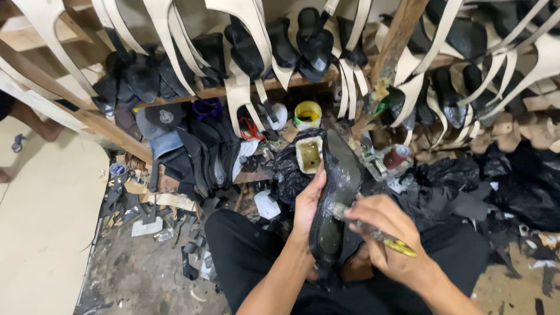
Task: The person applies adhesive to the sole of a black shoe part using a brush, then sets it aside and repeats the process on another part. The person works on the floor in a cluttered workshop with shelves of shoe parts.
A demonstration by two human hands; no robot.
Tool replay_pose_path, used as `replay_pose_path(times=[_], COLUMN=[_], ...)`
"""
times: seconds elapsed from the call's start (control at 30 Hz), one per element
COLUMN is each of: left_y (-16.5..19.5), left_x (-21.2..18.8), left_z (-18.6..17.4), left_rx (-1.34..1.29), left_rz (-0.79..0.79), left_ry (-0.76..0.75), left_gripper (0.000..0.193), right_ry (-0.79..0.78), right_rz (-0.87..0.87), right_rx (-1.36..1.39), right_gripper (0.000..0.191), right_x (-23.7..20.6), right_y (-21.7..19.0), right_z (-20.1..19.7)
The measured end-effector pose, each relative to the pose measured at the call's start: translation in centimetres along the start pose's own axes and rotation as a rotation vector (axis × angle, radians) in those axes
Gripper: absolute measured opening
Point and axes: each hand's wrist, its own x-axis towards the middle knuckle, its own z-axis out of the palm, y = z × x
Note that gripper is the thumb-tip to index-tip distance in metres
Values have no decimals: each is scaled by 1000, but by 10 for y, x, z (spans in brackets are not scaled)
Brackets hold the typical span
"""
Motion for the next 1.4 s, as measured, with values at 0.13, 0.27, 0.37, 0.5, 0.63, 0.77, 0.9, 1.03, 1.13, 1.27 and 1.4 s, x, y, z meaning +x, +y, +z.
replay_pose_path(times=[0.13,0.27,0.37,0.5,0.63,0.77,0.9,1.03,1.13,1.27,1.4], left_y=[0,9,9,7,13,16,21,19,19,24,27], left_x=[1,5,4,4,3,0,0,-1,-2,-3,-7], left_z=[2,6,5,-1,-6,-5,0,5,5,4,7], left_rx=[-104,-37,-54,-54,-16,-39,-12,-33,-44,-60,-39], left_rz=[-34,-22,-34,-33,-50,-29,-27,23,-39,-32,-40], left_ry=[-200,101,12,38,22,-94,-52,-89,-65,-71,-65], left_gripper=[38,37,38,39,40,42,49,49,47,47,47], right_ry=[98,-60,-14,6,-128,-111,-228,-137,-172,-242,-161], right_rz=[-160,-310,-335,-293,-389,-295,-414,-310,-301,-298,-77], right_rx=[-119,-9,-11,-96,53,-9,137,-18,21,95,210], right_gripper=[45,46,40,44,45,43,43,43,43,40,28], right_x=[-2,-8,-5,-3,-4,-6,-4,-1,0,-4,-10], right_y=[1,-8,-6,-6,-10,-11,-9,-10,-12,-16,-20], right_z=[6,9,9,9,10,10,10,10,13,12,16])
